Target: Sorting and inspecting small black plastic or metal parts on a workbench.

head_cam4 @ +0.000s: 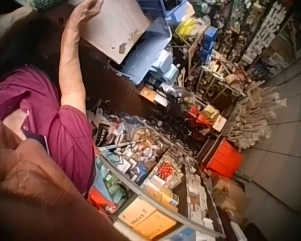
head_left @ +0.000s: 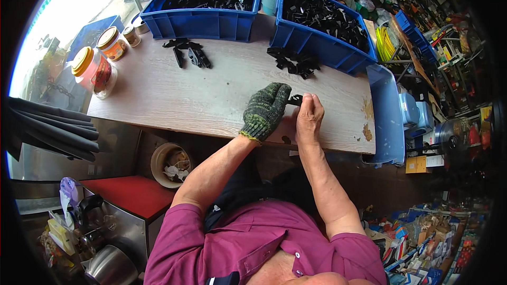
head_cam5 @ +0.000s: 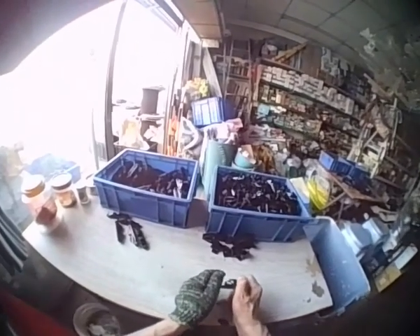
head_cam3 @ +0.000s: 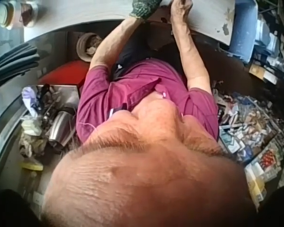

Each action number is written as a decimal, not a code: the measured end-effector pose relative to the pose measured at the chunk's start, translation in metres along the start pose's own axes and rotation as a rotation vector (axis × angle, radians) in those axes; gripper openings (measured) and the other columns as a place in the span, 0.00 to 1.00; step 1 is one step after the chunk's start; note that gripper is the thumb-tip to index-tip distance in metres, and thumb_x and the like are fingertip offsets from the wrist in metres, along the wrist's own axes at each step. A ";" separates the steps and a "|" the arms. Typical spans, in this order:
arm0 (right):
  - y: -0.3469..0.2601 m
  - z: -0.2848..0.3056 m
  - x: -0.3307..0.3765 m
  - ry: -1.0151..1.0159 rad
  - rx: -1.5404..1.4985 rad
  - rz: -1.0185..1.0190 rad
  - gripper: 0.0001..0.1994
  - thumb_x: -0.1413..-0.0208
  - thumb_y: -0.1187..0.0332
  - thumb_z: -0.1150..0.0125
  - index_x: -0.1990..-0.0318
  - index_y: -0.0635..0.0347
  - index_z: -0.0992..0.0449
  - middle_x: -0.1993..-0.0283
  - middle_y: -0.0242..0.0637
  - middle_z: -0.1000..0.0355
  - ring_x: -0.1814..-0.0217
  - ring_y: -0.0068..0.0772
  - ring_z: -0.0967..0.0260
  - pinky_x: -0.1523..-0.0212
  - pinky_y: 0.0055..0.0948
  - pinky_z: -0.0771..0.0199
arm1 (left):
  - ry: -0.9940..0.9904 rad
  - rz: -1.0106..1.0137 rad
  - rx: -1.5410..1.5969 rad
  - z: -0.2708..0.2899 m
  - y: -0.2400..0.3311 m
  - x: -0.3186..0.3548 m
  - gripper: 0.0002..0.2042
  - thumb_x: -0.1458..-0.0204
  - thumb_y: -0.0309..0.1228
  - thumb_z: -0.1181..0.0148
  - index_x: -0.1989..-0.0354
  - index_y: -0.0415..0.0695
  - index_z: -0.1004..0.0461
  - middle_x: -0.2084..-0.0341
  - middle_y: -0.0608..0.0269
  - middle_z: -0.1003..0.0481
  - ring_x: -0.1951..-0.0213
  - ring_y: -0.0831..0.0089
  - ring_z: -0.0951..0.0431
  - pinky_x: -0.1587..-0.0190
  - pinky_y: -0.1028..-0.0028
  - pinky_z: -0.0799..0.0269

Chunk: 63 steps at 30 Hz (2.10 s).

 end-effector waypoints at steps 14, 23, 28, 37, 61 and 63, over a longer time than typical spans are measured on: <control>0.007 0.011 -0.006 -0.064 -0.070 -0.054 0.16 0.37 0.63 0.47 0.78 0.54 0.38 0.78 0.21 0.47 0.78 0.18 0.55 0.78 0.27 0.49 | 0.071 -0.089 0.001 -0.005 0.022 -0.008 0.22 0.47 0.24 0.41 0.42 0.38 0.30 0.46 0.46 0.25 0.48 0.52 0.23 0.49 0.61 0.25; 0.023 0.088 -0.049 0.348 -0.329 -0.550 0.15 0.39 0.55 0.49 0.71 0.55 0.37 0.87 0.29 0.50 0.87 0.28 0.45 0.74 0.50 0.17 | 0.048 -0.188 -0.533 0.007 -0.017 -0.096 0.10 0.47 0.30 0.44 0.57 0.50 0.23 0.63 0.54 0.21 0.60 0.49 0.23 0.59 0.53 0.26; 0.024 0.150 -0.066 0.553 -0.239 -0.521 0.18 0.40 0.53 0.45 0.52 0.58 0.30 0.85 0.32 0.48 0.78 0.34 0.38 0.59 0.64 0.21 | -0.016 -0.102 -0.552 -0.001 -0.034 -0.102 0.09 0.47 0.29 0.45 0.61 0.55 0.20 0.66 0.56 0.20 0.62 0.49 0.21 0.59 0.55 0.25; 0.016 0.053 -0.033 -0.012 -0.280 -0.503 0.16 0.42 0.55 0.38 0.55 0.57 0.24 0.88 0.27 0.44 0.88 0.26 0.37 0.76 0.45 0.16 | 0.066 0.303 0.251 0.019 -0.054 -0.076 0.08 0.40 0.35 0.42 0.60 0.48 0.19 0.71 0.58 0.20 0.73 0.64 0.22 0.70 0.66 0.28; -0.004 -0.016 0.004 -0.403 -0.106 -0.076 0.14 0.35 0.57 0.41 0.63 0.59 0.23 0.69 0.18 0.37 0.64 0.14 0.44 0.61 0.20 0.43 | -0.072 0.217 0.192 -0.017 0.000 -0.007 0.23 0.46 0.39 0.40 0.43 0.43 0.27 0.57 0.44 0.21 0.54 0.49 0.20 0.52 0.58 0.25; -0.001 -0.010 0.002 -0.348 -0.073 -0.106 0.16 0.36 0.55 0.41 0.69 0.58 0.27 0.71 0.18 0.41 0.66 0.14 0.48 0.64 0.20 0.46 | -0.116 0.222 0.208 -0.012 0.005 -0.004 0.23 0.45 0.40 0.40 0.43 0.43 0.28 0.57 0.44 0.21 0.54 0.48 0.20 0.52 0.58 0.25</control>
Point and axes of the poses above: each hand's wrist, its own x-axis away from the middle knuckle, its own z-axis out of the back of the hand, y = z × x, the point moved 8 cm from there along -x, towards the middle knuckle
